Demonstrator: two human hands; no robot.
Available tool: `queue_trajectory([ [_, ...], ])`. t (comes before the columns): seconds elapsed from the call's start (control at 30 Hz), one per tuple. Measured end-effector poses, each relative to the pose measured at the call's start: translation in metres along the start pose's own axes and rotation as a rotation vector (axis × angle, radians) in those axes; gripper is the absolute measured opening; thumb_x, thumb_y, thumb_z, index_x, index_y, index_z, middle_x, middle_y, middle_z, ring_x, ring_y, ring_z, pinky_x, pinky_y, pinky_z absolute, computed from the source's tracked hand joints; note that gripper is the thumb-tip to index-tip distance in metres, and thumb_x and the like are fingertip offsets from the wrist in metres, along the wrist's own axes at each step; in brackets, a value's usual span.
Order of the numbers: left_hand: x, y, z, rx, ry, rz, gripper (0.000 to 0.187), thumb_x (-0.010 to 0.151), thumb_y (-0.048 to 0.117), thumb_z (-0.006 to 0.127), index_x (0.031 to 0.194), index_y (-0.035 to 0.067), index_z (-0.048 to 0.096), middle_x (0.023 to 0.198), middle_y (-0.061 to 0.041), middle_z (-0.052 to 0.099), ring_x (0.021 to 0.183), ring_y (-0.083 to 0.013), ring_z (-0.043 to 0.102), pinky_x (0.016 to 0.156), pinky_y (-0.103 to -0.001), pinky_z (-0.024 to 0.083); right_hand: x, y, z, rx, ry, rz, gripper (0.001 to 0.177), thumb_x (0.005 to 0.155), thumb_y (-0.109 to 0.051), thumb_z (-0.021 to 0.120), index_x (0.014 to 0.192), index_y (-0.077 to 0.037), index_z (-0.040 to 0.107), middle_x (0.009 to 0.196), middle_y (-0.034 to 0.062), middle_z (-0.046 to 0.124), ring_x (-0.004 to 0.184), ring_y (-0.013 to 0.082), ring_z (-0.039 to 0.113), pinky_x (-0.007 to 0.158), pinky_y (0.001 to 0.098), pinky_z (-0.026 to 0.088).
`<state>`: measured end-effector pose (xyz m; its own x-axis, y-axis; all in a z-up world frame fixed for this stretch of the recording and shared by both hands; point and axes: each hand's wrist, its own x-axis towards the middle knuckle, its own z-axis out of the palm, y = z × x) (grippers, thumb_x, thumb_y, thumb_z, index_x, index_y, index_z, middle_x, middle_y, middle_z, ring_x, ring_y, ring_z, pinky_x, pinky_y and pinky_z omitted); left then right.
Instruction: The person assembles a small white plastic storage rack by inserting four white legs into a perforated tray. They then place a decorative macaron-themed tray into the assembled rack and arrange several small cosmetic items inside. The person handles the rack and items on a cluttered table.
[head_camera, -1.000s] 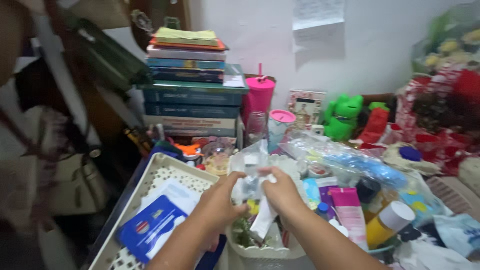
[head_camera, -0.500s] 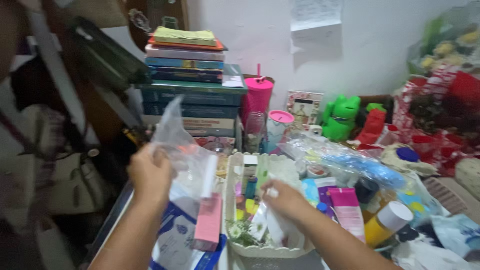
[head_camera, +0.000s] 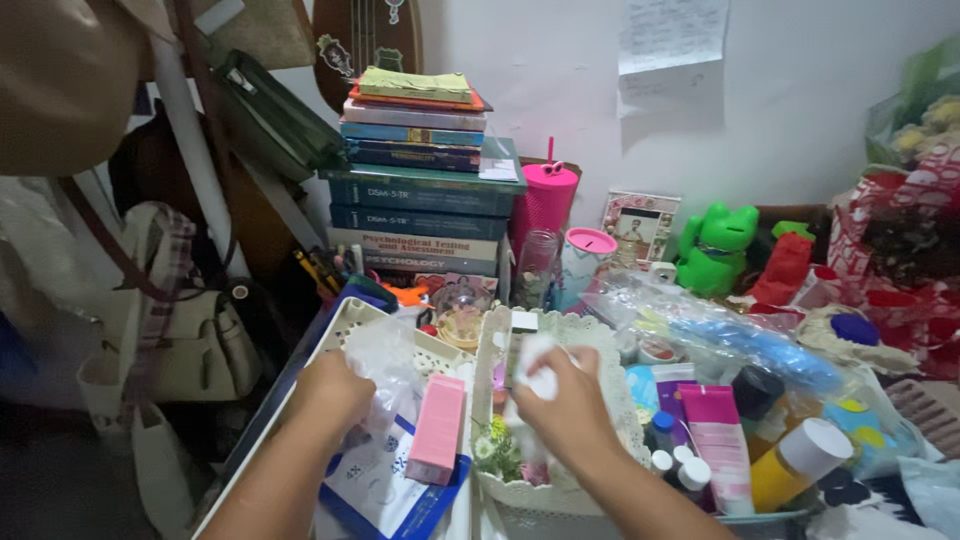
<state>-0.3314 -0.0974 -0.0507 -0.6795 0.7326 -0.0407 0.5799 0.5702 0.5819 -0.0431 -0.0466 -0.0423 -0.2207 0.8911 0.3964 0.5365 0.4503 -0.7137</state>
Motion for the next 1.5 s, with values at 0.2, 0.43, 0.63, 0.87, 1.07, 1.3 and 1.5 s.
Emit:
queue_trajectory([
  [0.2,-0.022,0.008,-0.033,-0.551,0.060,-0.164,0.058,0.080,0.021,0.075,0.129,-0.002,0.055,0.097,-0.029,0.073,0.083,-0.0466,0.079,0.075,-0.053,0.061,0.003,-0.081,0.046,0.181,-0.079,-0.295,0.020,0.088,-0.022,0.072,0.105,-0.011,0.071,0.112,0.0183,0.066,0.110,0.0324,0.063,0.095,0.0406,0.047],
  [0.43,-0.060,0.024,-0.041,-0.096,0.578,0.544,0.074,0.074,0.035,0.076,0.141,0.011,0.056,0.150,-0.017,0.046,0.143,-0.0360,0.034,0.112,-0.060,0.024,-0.021,-0.085,0.062,0.461,-0.589,-0.230,0.036,0.097,-0.013,0.051,0.130,-0.006,0.062,0.119,0.0127,0.071,0.111,0.0171,0.066,0.097,0.0344,0.051],
  [0.63,-0.080,0.021,-0.025,0.368,-0.092,0.316,0.050,0.089,0.045,0.066,0.138,0.043,0.055,0.161,-0.001,0.033,0.151,-0.0221,0.026,0.123,-0.065,-0.001,0.006,-0.006,0.010,0.208,-0.464,0.046,0.047,0.085,-0.007,0.061,0.131,-0.013,0.061,0.119,0.0115,0.073,0.108,0.0259,0.070,0.093,0.0387,0.056],
  [0.87,-0.052,0.020,0.018,0.223,-0.100,0.370,0.049,0.094,0.034,0.057,0.143,0.041,0.054,0.160,-0.005,0.038,0.148,-0.0242,0.035,0.123,-0.062,0.011,0.003,0.040,0.015,-0.118,-0.921,-0.096,0.055,0.080,-0.017,0.077,0.132,-0.013,0.059,0.123,0.0066,0.065,0.111,0.0162,0.062,0.096,0.0334,0.051],
  [1.07,-0.053,0.019,0.003,-0.062,0.014,0.516,0.063,0.087,0.040,0.068,0.145,0.022,0.051,0.154,-0.009,0.045,0.142,-0.0305,0.041,0.117,-0.049,0.031,0.007,0.020,0.012,-0.053,-0.779,0.147,0.033,0.084,-0.028,0.072,0.113,-0.012,0.073,0.107,0.0055,0.076,0.095,0.0137,0.069,0.086,0.0310,0.054],
  [1.3,-0.087,0.074,0.000,-0.672,-0.285,0.426,0.069,0.084,0.047,0.070,0.142,0.015,0.052,0.126,-0.016,0.069,0.118,-0.0267,0.068,0.101,-0.040,0.052,0.045,-0.037,0.016,0.538,-0.523,0.230,0.035,0.091,-0.021,0.058,0.119,-0.007,0.073,0.108,0.0080,0.077,0.096,0.0153,0.068,0.086,0.0301,0.053],
  [1.5,-0.053,0.067,-0.016,-0.930,-0.556,-0.201,0.046,0.089,0.033,0.065,0.118,-0.001,0.073,0.103,-0.022,0.072,0.091,-0.0347,0.068,0.082,-0.053,0.056,0.019,-0.102,0.002,0.667,-0.869,0.291,0.043,0.100,-0.021,0.055,0.143,-0.019,0.051,0.130,-0.0062,0.067,0.117,0.0027,0.062,0.096,0.0209,0.050],
])
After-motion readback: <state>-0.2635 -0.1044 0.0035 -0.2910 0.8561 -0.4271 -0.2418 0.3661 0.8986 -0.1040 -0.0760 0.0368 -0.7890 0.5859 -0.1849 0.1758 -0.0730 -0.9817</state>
